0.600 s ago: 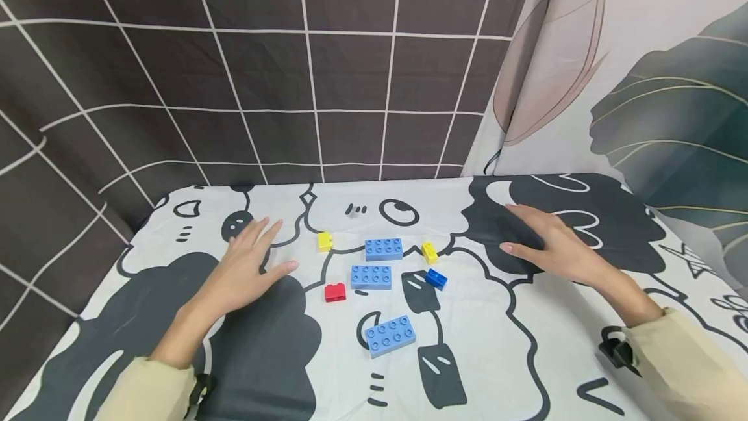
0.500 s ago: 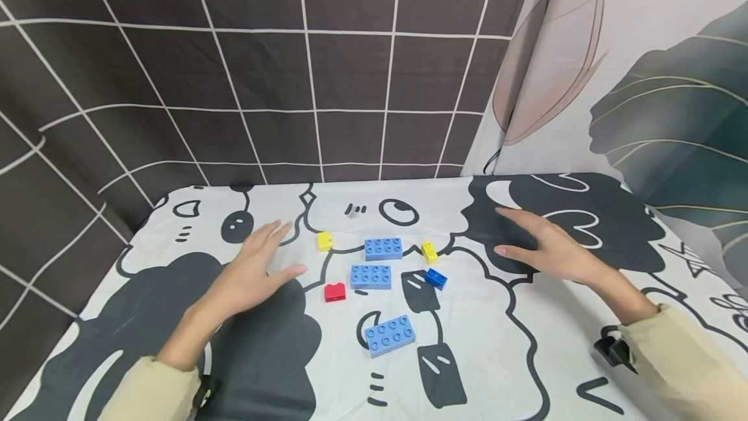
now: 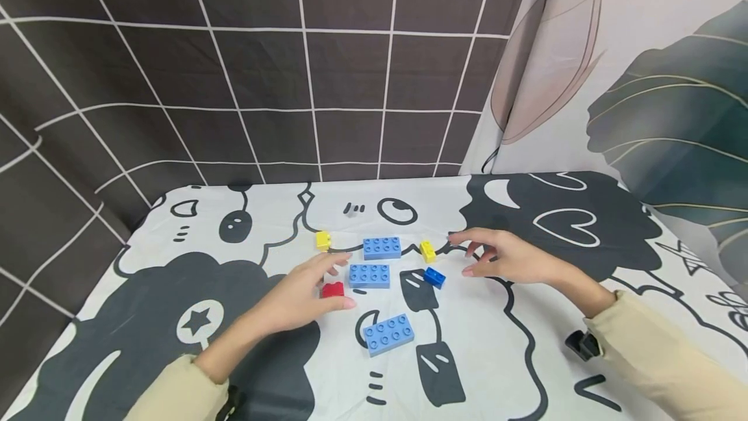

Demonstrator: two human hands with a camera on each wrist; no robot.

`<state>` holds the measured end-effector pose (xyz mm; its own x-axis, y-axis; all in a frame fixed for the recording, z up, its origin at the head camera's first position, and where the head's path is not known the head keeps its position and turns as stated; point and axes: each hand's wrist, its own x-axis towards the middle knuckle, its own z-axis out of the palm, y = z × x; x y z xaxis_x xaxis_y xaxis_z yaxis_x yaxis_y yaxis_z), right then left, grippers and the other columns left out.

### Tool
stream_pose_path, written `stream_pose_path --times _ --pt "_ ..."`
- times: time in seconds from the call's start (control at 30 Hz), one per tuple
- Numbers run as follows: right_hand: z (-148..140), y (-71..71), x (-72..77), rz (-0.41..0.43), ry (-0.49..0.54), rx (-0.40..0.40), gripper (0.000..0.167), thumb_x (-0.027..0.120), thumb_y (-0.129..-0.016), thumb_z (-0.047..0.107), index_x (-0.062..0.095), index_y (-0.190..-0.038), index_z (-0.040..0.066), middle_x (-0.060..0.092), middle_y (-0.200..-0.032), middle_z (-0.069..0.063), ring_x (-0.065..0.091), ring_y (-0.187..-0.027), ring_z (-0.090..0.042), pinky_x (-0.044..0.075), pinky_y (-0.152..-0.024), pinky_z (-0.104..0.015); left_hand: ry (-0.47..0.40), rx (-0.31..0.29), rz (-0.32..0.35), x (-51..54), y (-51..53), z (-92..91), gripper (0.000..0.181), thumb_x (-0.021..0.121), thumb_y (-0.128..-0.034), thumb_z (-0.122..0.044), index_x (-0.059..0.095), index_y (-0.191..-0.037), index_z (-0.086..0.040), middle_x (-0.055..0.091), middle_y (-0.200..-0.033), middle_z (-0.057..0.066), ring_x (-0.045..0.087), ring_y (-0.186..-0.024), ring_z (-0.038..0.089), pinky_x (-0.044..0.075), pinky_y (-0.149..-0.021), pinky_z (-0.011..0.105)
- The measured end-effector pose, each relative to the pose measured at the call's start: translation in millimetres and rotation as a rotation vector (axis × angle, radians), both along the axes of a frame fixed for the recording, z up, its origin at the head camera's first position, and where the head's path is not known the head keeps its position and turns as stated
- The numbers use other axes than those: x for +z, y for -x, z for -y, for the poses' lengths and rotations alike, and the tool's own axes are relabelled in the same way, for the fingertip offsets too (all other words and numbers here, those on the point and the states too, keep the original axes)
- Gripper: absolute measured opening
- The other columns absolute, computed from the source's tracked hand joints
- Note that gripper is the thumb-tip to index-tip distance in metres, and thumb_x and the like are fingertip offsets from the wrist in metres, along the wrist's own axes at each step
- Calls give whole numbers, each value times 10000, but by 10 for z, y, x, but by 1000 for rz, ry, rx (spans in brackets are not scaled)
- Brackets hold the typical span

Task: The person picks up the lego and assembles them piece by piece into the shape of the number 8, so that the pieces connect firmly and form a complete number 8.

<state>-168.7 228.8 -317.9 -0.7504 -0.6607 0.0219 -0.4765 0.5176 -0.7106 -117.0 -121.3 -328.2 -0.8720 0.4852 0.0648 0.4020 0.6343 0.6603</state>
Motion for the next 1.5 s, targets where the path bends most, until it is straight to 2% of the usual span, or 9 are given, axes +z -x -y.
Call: stream_pose_path --times 0.07,0.13,0.37,0.47,0.6,0.77,1.03,1.23,1.5 --pt "44 12 -28 32 -4 27 520 712 -785 113 498 -1231 -45 532 -1186 -192 541 -922 -303 506 -703 -281 -17 -51 17 -30 -15 -64 655 745 -749 -309 479 -1284 -40 575 -1076 98 551 -924 234 479 -754 364" --pt "90 19 -53 39 -6 63 497 712 -781 95 512 -1215 -42 531 -1172 -190 546 -895 -278 505 -687 -279 -26 -90 51 -47 -33 -117 636 748 -749 -294 489 -1266 -26 581 -1048 80 545 -902 212 477 -746 334" --pt "203 47 -134 3 35 192 451 703 -759 3 542 -1180 -19 549 -1148 -177 553 -831 -221 506 -640 -273 -55 -164 154 -104 -81 -234 490 780 -716 -239 562 -1102 -29 569 -905 0 530 -792 148 456 -684 251" --pt "240 56 -171 12 24 196 440 689 -754 -37 554 -1172 -17 565 -1148 -161 562 -830 -207 509 -648 -271 -60 -178 195 -121 -100 -274 442 803 -683 -197 572 -1025 -40 554 -837 -19 521 -750 121 445 -654 232" --pt "280 50 -201 40 -27 160 424 670 -758 -57 569 -1168 -14 580 -1140 -136 561 -843 -178 499 -671 -266 -49 -188 225 -134 -122 -317 401 827 -645 -167 576 -942 -68 535 -781 -38 511 -711 98 433 -633 214" --pt "295 50 -229 27 -59 137 408 668 -759 -62 585 -1154 -1 597 -1083 -105 546 -833 -152 486 -671 -260 -29 -199 238 -140 -130 -349 366 832 -637 -143 575 -890 -82 519 -741 -60 503 -689 84 442 -648 202" --pt "314 33 -254 -23 -69 123 404 718 -732 -16 612 -1122 -3 604 -1078 -94 558 -803 -164 482 -661 -251 -27 -225 209 -154 -137 -354 349 827 -642 -117 565 -870 -74 506 -734 -56 491 -677 82 436 -637 204" --pt "318 25 -276 -40 -65 101 360 732 -728 13 637 -1074 -3 597 -1052 -86 548 -780 -152 477 -652 -244 -45 -210 194 -159 -101 -331 323 806 -663 -93 567 -877 -54 523 -745 -31 506 -688 110 437 -630 214" --pt "408 -65 -225 -31 -16 74 306 738 -752 96 645 -1030 9 598 -950 -22 534 -734 -100 468 -649 -238 -4 -177 123 -162 -54 -324 290 792 -672 -96 572 -858 -66 531 -735 -31 503 -691 115 426 -644 225"
